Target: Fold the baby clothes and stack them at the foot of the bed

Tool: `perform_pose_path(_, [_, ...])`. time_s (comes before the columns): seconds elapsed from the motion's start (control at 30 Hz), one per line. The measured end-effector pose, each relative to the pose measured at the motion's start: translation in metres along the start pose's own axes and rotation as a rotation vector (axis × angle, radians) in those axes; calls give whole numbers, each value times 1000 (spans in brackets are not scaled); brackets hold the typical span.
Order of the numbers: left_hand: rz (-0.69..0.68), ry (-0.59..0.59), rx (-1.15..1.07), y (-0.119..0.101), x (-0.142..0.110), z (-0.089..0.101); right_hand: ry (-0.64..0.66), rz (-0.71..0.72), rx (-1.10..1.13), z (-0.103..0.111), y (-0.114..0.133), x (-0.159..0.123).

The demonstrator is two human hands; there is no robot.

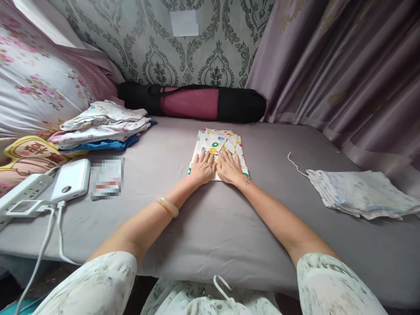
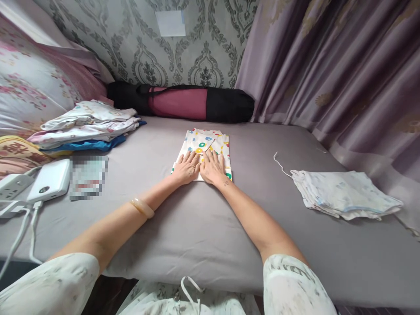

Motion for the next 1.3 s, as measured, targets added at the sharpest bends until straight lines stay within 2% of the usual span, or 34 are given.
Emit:
perform_pose_path(0.2, [2,26,-8,-1,2,-2,22,-3,-19,0,2,0])
perform_pose_path(0.33, [-26,16,-29,2,-3,12,9,-1,8,10,0,-4])
perform_pose_path(0.47, [-18,52,-24,16,-12,21,0,3,2,18,-11,-14])
perform_pose_path(0.6, [6,118,-52,28,-15,12,36,0,-19,11,-20,-21])
perform_pose_path(0.77, [15,113,-77,32,-12,3,31,-3,-13,8,-19,-21])
perform_pose_path(0.9, [15,104,-99,33,-15,6,38,-4,10,9,-22,-22])
perform_pose_path(1.07, [9,60,-111,43,-23,17,-15,-44,-9,19,-42,-29])
perform_pose_path(1.3, [-32,170,-80,47,-26,8,79,-102,41,11,-55,-35])
Point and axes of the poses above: each hand's wrist, its own x-axis towards the middle knuckle, its own z-axis out of the back of the hand, y = z × x, the point moved 9 cm from there along x, towards the middle knuckle, and after that the axes turned 5 degrees about z, right-handed, at the moved point
